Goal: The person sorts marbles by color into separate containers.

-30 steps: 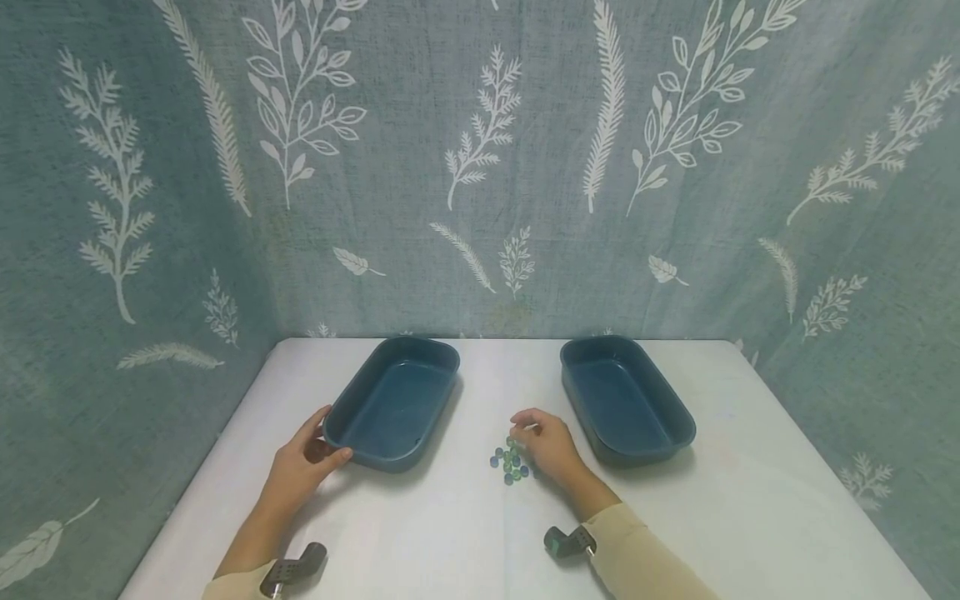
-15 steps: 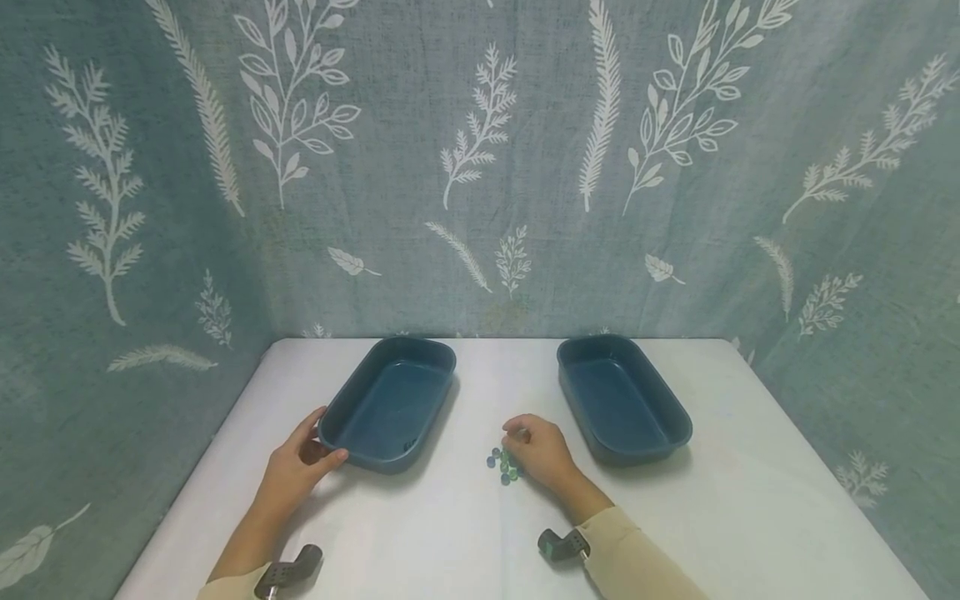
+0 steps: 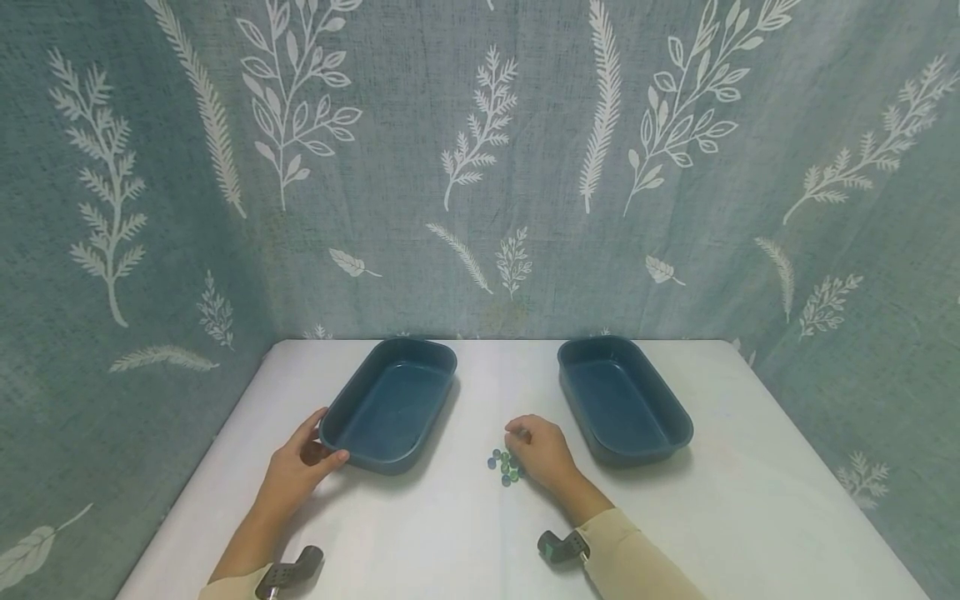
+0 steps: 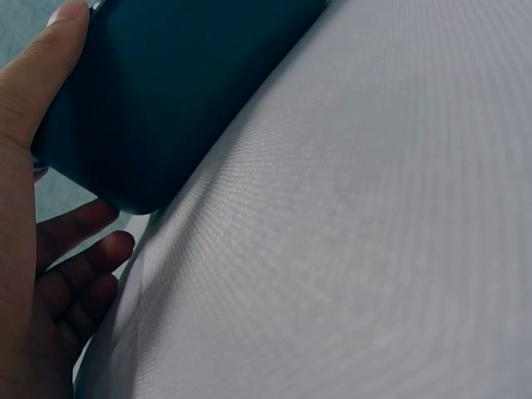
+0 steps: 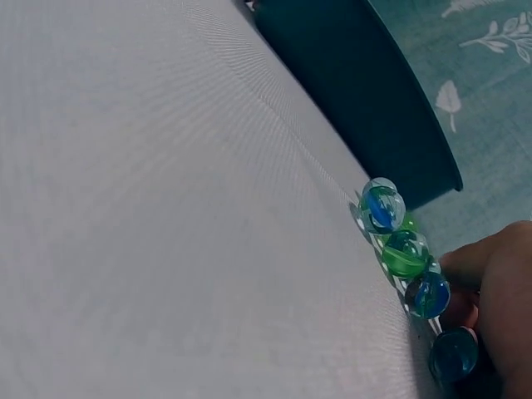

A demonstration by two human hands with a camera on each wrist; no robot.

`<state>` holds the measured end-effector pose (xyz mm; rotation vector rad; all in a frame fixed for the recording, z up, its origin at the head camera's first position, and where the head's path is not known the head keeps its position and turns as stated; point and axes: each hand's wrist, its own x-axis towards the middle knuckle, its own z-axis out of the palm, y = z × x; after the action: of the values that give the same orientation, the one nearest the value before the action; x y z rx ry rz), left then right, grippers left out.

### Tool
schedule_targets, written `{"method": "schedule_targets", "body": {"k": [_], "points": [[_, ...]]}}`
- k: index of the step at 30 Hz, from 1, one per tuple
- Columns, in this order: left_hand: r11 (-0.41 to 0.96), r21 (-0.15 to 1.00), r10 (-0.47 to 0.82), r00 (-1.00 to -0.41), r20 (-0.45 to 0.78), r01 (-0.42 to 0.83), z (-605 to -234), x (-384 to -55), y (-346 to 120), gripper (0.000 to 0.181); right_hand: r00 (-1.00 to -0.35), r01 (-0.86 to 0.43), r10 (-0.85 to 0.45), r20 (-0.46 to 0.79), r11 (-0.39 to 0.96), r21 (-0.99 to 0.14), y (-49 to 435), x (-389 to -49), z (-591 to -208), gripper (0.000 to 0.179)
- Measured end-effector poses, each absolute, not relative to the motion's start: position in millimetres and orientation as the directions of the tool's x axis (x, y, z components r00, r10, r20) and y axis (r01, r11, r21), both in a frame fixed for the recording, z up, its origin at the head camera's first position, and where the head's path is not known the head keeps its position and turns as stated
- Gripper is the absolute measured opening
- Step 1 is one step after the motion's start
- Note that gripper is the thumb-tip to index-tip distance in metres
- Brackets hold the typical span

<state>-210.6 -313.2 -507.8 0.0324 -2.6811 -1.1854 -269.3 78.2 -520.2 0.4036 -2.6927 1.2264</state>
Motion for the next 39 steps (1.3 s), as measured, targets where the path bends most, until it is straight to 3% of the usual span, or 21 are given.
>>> {"method": "schedule_targets", "body": {"k": [27, 39], "points": [[0.654, 0.752, -0.094, -0.978, 0.188, 0.082, -509.6, -208.1, -314.7, 0.088, -0.944, -0.325, -0.188, 0.271, 0.670, -0.668, 73.4, -271.8, -524.4, 0.017], [0.663, 0.742, -0.099, -0.972, 0.215, 0.096, -509.1, -210.3, -312.4, 0.085, -0.969, -0.244, -0.111, 0.222, 0.602, -0.760, 76.4, -288.6, -526.3, 0.015]]}}
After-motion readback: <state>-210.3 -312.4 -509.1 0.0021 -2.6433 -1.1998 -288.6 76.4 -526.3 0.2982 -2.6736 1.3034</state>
